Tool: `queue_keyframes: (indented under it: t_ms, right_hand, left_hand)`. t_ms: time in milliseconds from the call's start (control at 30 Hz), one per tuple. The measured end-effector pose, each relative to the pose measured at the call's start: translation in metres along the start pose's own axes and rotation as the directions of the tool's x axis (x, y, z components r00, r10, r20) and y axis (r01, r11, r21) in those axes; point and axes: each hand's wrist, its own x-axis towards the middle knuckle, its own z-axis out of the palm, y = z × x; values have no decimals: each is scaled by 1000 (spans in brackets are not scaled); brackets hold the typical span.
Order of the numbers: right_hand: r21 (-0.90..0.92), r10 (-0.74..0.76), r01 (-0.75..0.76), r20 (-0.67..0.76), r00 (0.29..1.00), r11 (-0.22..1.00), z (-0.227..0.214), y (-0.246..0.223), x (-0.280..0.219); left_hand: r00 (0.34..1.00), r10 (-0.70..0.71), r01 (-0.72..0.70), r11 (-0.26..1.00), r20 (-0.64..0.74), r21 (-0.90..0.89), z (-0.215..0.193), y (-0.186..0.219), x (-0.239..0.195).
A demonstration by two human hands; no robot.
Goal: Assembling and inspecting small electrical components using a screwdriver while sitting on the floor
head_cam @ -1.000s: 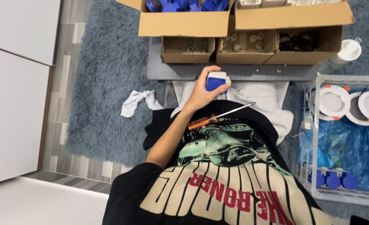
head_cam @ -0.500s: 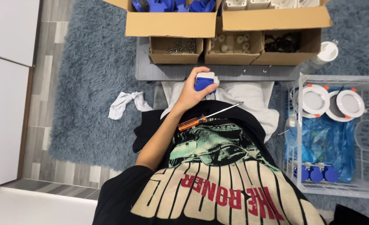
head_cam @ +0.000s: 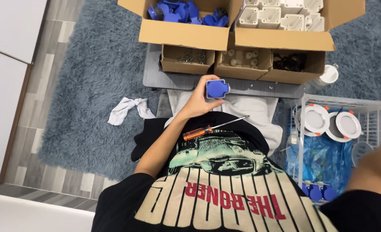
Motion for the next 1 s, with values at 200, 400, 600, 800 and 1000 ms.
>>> queue_keyframes:
  t_ms: [200,400,600,800,1000]
  right_hand:
    - [-4,-87,87,-21,996,996,82,9,14]
    - [-14,538,-583,402,741,813,280,38,-12]
    - [-250,587,-532,399,704,809,348,53,-30]
    - [-251,575,-517,389,720,818,338,43,-26]
    - [-133,589,-596,420,690,792,315,19,-19]
  left_hand:
    - [995,93,-102,940,45,327,-3,24,13]
    - [981,194,-185,885,23,427,-7,-18,24]
    - [989,145,-128,909,-13,398,-6,-29,26]
    - [969,244,-202,872,-38,446,-11,-30,25]
    - [942,330,-252,810,-55,530,-10,-22,20]
